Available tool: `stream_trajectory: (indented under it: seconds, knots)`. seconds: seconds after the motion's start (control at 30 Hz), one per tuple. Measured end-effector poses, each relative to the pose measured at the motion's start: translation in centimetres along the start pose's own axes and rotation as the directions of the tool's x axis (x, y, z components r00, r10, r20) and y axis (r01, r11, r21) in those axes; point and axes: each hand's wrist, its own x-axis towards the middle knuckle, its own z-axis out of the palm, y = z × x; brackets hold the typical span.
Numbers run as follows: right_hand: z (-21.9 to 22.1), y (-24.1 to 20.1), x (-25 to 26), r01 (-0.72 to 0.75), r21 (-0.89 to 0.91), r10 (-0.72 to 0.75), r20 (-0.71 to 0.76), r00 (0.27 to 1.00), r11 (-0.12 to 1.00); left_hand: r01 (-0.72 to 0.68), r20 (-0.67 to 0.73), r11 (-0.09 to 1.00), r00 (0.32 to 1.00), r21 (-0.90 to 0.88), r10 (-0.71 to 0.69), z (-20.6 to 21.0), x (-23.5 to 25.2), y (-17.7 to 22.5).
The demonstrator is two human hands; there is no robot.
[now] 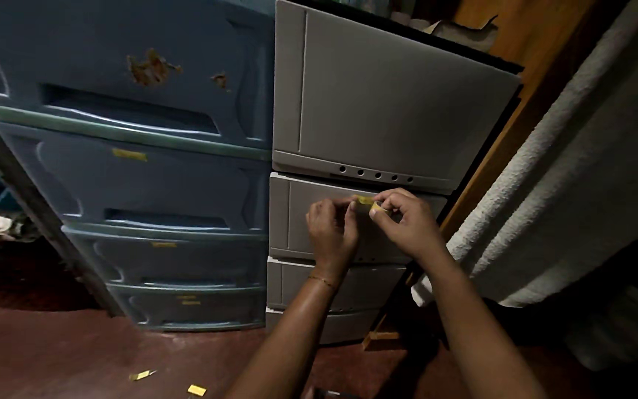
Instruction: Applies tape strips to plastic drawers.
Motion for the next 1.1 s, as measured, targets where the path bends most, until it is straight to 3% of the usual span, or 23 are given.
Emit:
stream_trajectory:
  seconds: [0.23,0.57,1.1]
  knots:
    - [0.8,0.3,0.1,0.018,0.019,-0.017,-0.055,0.998,1.000,0.011,-0.009,1.000,1.000,-0.024,-0.011,-0.2,0.1,0.0]
    - [1.2,-0.9,0.6,-0.045,-0.046,0.045,-0.012,0.999,0.998,0.006,0.014,0.999,1.000,0.053,-0.006,-0.4,0.7,0.2]
    - [3.9,-1.0,0.9,-0.007,-0.204,-0.027,-0.166,0.986,0.979,-0.086,-0.010,0.993,0.996,0.080,0.087,-0.3,0.8,-0.7]
